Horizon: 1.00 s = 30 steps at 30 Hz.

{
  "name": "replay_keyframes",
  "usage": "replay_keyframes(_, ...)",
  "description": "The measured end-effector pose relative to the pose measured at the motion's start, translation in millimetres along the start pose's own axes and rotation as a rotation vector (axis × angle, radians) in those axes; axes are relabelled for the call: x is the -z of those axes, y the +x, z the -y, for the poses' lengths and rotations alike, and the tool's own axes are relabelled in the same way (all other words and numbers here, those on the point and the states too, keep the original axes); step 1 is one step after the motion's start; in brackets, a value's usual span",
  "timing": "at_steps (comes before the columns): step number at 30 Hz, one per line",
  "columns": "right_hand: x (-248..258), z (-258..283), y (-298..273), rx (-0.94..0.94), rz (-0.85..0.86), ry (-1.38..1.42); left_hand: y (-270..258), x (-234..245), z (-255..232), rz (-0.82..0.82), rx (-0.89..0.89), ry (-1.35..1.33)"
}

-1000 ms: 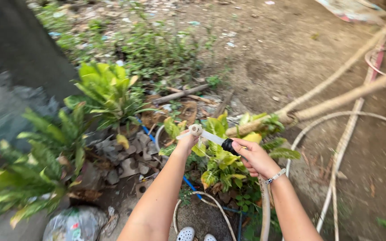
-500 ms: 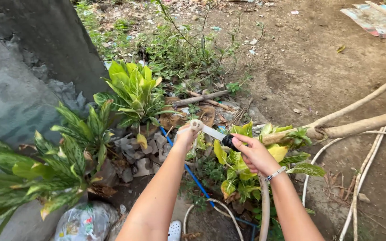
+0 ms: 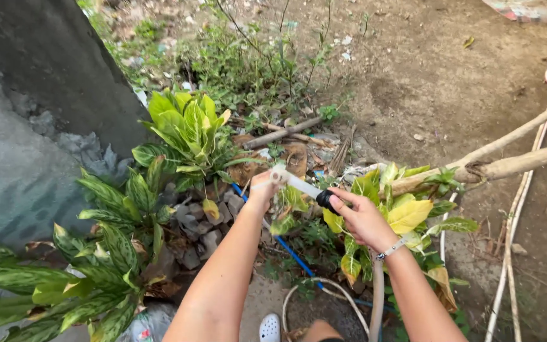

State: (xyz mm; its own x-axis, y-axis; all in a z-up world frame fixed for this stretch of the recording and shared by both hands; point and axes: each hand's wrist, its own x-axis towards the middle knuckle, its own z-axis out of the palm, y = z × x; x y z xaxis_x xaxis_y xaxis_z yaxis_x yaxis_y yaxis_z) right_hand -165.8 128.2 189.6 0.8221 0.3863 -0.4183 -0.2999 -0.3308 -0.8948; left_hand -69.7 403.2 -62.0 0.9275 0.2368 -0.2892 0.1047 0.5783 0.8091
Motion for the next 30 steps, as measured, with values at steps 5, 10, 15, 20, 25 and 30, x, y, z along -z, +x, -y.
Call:
replay_keyframes(5, -0.2, 6.9, 2.6, -0.034, 0.036, 0.022, 26.2, 9.5, 18.3, -0.037, 0.009, 0.031)
replay_keyframes(10, 11.9, 8.2, 9.9, -0.053, 0.092, 0.035, 26.8, 6.7, 24.6, -0.071, 0.019, 0.112)
replay_keyframes(15, 23.6, 9.6, 16.4, -0.056, 0.130, 0.012, 27.6, -4.5, 15.2, -0.136, 0.089, -0.070)
replay_keyframes(20, 22.7, 17.1, 22.2, -0.063, 0.093, -0.008, 28.7, -5.5, 15.8, -0.140, 0.042, -0.014)
replay_keyframes(25, 23.2, 19.4, 27.0, -0.048, 0.100, 0.030, 19.2, -14.3, 3.1, -0.129, 0.025, -0.019)
replay_keyframes(30, 24.4, 4.8, 38.7, -0.031, 0.097, 0.034, 18.4, -11.7, -6.9, -0.181, 0.081, 0.069)
